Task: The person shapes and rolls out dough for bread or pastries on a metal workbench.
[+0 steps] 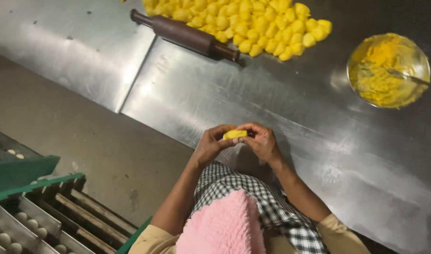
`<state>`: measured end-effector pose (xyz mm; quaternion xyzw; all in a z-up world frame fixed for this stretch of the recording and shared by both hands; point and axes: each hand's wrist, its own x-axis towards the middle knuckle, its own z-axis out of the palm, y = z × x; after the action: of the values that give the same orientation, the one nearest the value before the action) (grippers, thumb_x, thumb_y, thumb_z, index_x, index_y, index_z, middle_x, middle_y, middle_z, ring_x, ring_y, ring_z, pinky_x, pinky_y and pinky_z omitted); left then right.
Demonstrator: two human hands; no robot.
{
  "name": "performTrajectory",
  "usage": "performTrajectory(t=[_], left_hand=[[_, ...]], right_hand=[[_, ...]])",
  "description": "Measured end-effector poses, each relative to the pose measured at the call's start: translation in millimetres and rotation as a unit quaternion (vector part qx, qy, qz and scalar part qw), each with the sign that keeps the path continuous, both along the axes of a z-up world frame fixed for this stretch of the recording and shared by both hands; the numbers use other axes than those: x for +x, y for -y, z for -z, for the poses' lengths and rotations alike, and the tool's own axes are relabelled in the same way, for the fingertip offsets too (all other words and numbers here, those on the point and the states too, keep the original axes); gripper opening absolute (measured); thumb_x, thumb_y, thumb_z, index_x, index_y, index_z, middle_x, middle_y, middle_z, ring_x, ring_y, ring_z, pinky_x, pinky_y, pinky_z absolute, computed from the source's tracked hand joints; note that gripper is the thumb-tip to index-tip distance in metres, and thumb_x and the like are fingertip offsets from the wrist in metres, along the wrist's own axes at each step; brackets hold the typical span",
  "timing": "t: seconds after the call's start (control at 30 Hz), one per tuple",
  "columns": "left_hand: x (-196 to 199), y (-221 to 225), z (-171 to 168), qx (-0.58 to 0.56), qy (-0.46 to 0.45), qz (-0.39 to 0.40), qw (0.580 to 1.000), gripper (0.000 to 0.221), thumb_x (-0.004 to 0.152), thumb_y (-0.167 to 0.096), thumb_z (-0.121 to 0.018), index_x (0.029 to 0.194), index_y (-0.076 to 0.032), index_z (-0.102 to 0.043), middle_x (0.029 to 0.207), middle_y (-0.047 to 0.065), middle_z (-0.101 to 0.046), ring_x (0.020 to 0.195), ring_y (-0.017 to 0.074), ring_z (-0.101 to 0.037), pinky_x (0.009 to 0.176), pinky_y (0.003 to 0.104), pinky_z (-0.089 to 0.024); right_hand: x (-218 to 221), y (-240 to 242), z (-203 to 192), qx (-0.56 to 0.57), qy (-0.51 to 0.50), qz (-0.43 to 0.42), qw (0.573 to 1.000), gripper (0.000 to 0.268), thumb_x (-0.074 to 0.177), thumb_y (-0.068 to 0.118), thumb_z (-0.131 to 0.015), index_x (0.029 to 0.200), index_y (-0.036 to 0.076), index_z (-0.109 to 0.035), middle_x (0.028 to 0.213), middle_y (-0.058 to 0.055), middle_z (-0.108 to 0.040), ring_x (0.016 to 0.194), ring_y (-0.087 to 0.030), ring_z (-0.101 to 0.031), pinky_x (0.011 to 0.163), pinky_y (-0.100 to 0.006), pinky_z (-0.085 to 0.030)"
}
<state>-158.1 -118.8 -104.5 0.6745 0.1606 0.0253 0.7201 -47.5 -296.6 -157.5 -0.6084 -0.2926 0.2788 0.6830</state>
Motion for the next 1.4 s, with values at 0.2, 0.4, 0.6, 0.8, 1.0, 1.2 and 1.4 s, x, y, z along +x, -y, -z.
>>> performTrajectory(t=[0.2,0.4,0.6,0.8,1.0,1.2,1.4], left_hand=[[-18.1,-50.5,36.3,0.119,0.044,-0.065,0.99,0.02,0.087,-0.002,-0.078,0.106,-0.001,-0.073,0.104,0.012,-0.074,0.092,0.0212,-0.072,0.08,0.031,-0.06],[-19.0,-102.8,-22.0,0.34,0.285,-0.006,0.896,0.042,0.08,0.001,-0.078,0.12,-0.007,-0.067,0.123,0.017,-0.064,0.12,0.0275,-0.064,0.095,0.039,-0.056],[-15.5,-169.3,-5.9,0.112,0.012,-0.085,0.99,0.047,0.084,-0.012,-0.081,0.126,0.0,-0.064,0.11,0.015,-0.068,0.096,0.0207,-0.068,0.069,0.027,-0.061],[-6.1,-230.3,35.6,0.009,-0.013,-0.099,0.995,0.032,0.09,-0.013,-0.076,0.116,0.004,-0.07,0.093,0.01,-0.077,0.077,0.0159,-0.072,0.067,0.027,-0.058],[13.3,-264.6,6.3,0.033,0.002,-0.127,0.991,0.032,0.082,-0.008,-0.083,0.11,0.003,-0.072,0.099,0.007,-0.076,0.087,0.0141,-0.074,0.075,0.026,-0.06],[42.5,-287.3,39.4,-0.092,-0.046,-0.183,0.978,0.026,0.085,-0.015,-0.081,0.102,0.002,-0.072,0.088,0.009,-0.077,0.07,0.0151,-0.072,0.06,0.028,-0.059],[63.7,-286.1,41.6,0.041,-0.086,-0.266,0.959,0.023,0.084,-0.016,-0.082,0.099,-0.001,-0.073,0.083,0.006,-0.077,0.07,0.0121,-0.07,0.062,0.03,-0.058]], right_hand=[[-20.3,-50.1,-36.3,0.02,-0.118,0.007,0.993,0.044,0.089,0.006,-0.072,0.131,0.005,-0.059,0.12,-0.006,-0.068,0.113,-0.015,-0.068,0.094,-0.032,-0.058],[-7.0,-107.4,6.7,-0.021,-0.308,-0.035,0.951,0.044,0.097,0.024,-0.067,0.133,-0.003,-0.061,0.115,-0.014,-0.07,0.1,-0.021,-0.072,0.082,-0.037,-0.062],[-5.7,-184.1,-17.1,0.022,-0.188,-0.037,0.981,0.039,0.095,0.008,-0.073,0.13,-0.005,-0.061,0.111,-0.015,-0.073,0.097,-0.02,-0.072,0.087,-0.033,-0.061],[0.4,-251.3,-56.7,-0.05,-0.125,-0.055,0.989,0.04,0.093,0.006,-0.071,0.131,0.0,-0.061,0.112,-0.011,-0.072,0.099,-0.014,-0.072,0.086,-0.027,-0.06],[36.3,-297.4,-16.4,-0.153,-0.142,-0.03,0.977,0.027,0.095,0.01,-0.072,0.118,-0.003,-0.072,0.1,-0.012,-0.076,0.085,-0.015,-0.073,0.073,-0.028,-0.061],[63.1,-336.1,-62.3,-0.181,-0.147,-0.101,0.967,0.03,0.089,0.009,-0.071,0.119,0.004,-0.068,0.102,-0.002,-0.075,0.086,-0.009,-0.074,0.072,-0.024,-0.062],[111.8,-360.3,-8.3,-0.227,-0.086,-0.099,0.965,0.02,0.087,0.004,-0.076,0.107,0.001,-0.076,0.093,-0.008,-0.076,0.077,-0.013,-0.07,0.063,-0.025,-0.057]])
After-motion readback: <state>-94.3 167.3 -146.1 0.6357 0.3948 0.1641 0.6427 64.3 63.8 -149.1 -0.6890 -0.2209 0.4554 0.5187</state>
